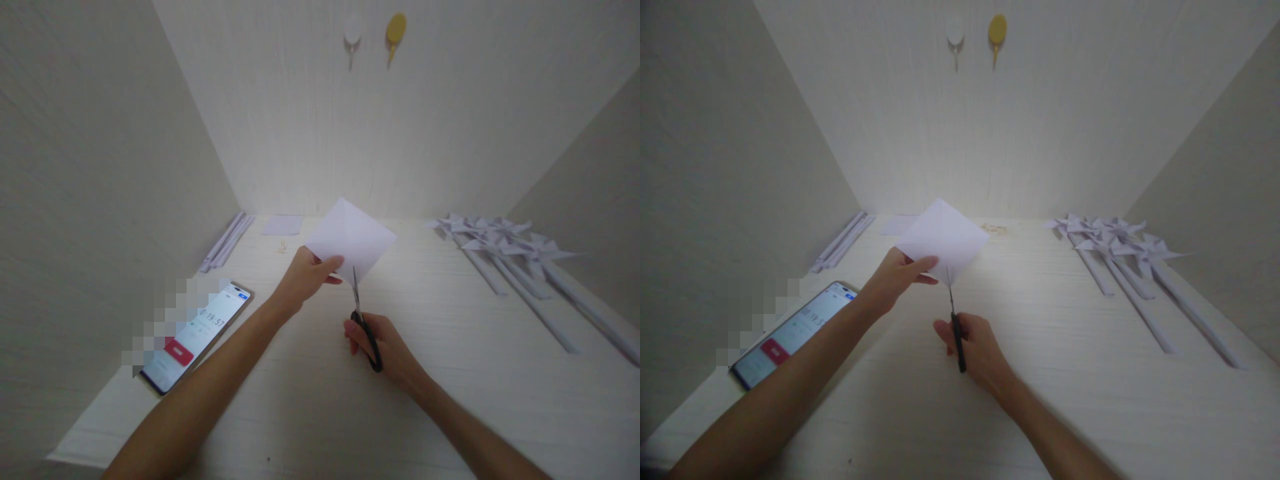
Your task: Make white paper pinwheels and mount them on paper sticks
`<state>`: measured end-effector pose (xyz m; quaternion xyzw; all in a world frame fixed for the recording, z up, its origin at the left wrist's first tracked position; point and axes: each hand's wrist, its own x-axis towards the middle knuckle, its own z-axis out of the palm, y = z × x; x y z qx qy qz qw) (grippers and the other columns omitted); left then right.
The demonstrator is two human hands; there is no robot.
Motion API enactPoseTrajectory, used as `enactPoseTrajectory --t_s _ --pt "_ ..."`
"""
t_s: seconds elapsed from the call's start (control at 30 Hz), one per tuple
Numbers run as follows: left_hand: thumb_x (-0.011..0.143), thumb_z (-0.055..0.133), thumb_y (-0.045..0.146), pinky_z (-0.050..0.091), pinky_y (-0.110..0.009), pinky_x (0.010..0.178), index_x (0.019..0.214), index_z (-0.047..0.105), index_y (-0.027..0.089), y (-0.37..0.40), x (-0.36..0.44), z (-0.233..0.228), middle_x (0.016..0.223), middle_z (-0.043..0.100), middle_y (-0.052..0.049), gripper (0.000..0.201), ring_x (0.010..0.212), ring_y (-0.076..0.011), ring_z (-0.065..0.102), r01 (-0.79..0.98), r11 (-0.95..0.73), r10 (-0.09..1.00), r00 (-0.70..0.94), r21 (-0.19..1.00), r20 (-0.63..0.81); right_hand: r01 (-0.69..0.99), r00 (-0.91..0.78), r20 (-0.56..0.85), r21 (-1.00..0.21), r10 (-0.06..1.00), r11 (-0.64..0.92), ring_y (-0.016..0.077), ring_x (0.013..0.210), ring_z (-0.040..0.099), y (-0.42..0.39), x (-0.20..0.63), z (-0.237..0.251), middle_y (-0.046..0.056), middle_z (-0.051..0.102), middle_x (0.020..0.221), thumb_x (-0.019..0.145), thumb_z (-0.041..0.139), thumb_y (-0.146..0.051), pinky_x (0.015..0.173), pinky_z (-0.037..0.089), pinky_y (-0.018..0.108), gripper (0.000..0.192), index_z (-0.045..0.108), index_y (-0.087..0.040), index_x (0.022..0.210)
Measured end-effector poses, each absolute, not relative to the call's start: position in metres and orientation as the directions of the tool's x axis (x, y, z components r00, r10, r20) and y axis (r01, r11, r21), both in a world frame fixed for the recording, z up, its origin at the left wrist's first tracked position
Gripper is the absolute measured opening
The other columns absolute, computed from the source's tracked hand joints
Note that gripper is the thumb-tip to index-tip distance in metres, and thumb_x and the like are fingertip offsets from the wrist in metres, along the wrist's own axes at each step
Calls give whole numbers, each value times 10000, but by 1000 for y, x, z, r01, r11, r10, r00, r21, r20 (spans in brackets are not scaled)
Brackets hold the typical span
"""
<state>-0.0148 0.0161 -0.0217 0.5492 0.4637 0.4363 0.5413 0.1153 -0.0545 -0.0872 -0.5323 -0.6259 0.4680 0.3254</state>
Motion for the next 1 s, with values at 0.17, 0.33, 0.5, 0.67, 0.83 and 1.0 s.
enactPoseTrajectory --t_s 0.17,0.33,0.5,0.67,0.83,1.0 --pt "616 586 204 516 -228 507 854 591 99 16 -15 -23 775 653 -56 261 660 -150 606 33 16 981 195 999 -23 362 -222 -82 -932 972 4 91 450 407 -54 115 -88 -3 464 483 755 396 -522 438 308 213 442 460 -159 512" --pt "623 578 197 514 -220 503 845 587 96 17 -15 -23 761 654 -51 244 653 -145 605 42 13 981 194 999 -21 356 -217 -91 -934 972 -8 95 455 411 -54 115 -90 -7 452 479 739 402 -544 444 308 217 446 455 -162 515" --pt "623 582 199 516 -220 502 842 587 89 17 -15 -23 768 653 -58 245 655 -143 603 43 11 982 190 999 -19 340 -223 -92 -941 971 -11 91 443 405 -54 115 -90 -11 449 472 735 407 -547 433 299 215 448 457 -160 516" --pt "617 590 207 520 -220 505 831 590 92 16 -15 -22 766 651 -55 243 658 -146 601 45 21 982 187 999 -29 356 -217 -80 -934 973 3 89 442 409 -54 115 -89 -10 451 468 749 405 -526 433 301 211 439 464 -157 519" --pt "615 588 205 517 -218 499 815 591 93 16 -15 -22 749 648 -51 229 652 -146 599 47 10 982 186 999 -19 365 -218 -72 -931 973 14 82 431 392 -54 114 -88 -14 445 463 752 398 -530 424 299 206 448 464 -157 512" --pt "616 586 205 518 -223 508 825 597 98 17 -16 -23 743 652 -48 235 652 -146 603 46 5 981 194 999 -14 370 -215 -76 -929 974 9 92 446 409 -54 114 -87 -9 455 468 744 399 -538 440 311 215 450 458 -163 504"
